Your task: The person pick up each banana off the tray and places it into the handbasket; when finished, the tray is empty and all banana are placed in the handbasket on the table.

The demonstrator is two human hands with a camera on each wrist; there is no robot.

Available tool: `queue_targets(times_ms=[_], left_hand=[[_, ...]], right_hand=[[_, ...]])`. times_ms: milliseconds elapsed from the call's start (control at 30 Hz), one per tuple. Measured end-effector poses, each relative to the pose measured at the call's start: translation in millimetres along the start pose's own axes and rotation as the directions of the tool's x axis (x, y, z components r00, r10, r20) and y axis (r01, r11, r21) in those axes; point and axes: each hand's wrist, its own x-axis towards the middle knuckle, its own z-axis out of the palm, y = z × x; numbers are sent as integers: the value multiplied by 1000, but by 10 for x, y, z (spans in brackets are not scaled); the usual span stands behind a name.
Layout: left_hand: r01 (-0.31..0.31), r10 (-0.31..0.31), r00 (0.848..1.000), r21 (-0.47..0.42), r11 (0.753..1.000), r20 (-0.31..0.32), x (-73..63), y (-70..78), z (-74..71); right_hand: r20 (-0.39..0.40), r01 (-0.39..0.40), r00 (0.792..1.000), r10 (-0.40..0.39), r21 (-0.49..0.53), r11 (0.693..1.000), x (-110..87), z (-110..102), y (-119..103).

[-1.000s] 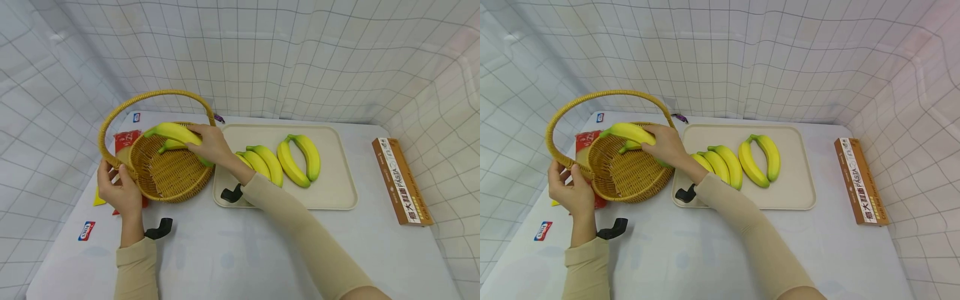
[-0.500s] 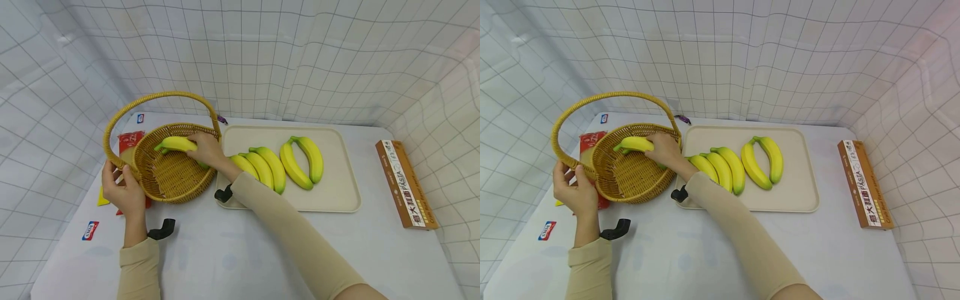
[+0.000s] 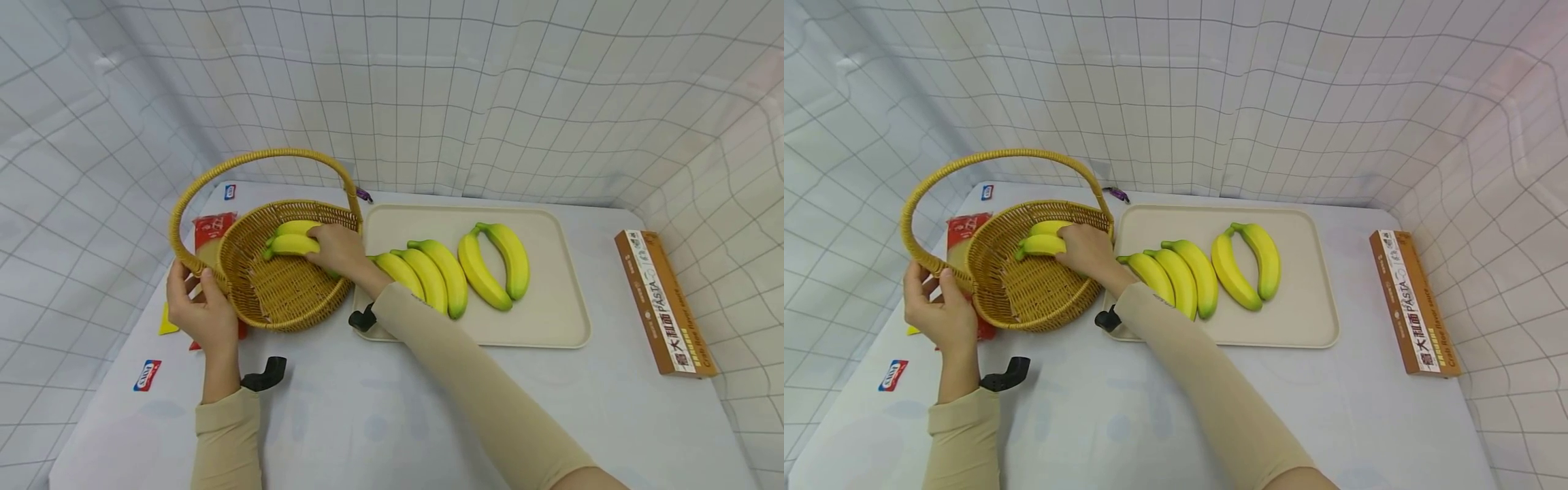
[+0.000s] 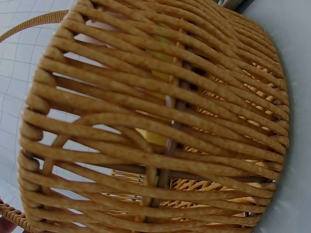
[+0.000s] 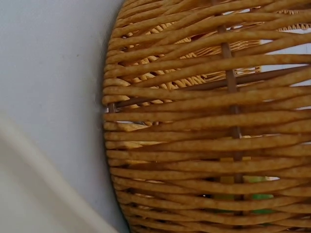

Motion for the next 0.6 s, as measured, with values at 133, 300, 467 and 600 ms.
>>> queue_targets(times_ms=[133, 300, 467, 600], left_hand=[[-23, 23, 1000, -6, 1000, 6, -7, 35, 6], [6, -6, 1000, -16, 1000, 2, -44, 176, 3], [30, -30, 1000, -11, 999, 0, -55, 191, -1], [23, -23, 1000, -14, 1000, 4, -18, 33, 4]], right_hand=[[-2, -12, 1000, 12, -38, 999, 1, 10, 7], [-17, -8, 1000, 7, -25, 1000, -19, -3, 14], [-55, 42, 998, -39, 50, 998, -55, -14, 36], [-109, 123, 989, -103, 199, 972, -124, -57, 83]])
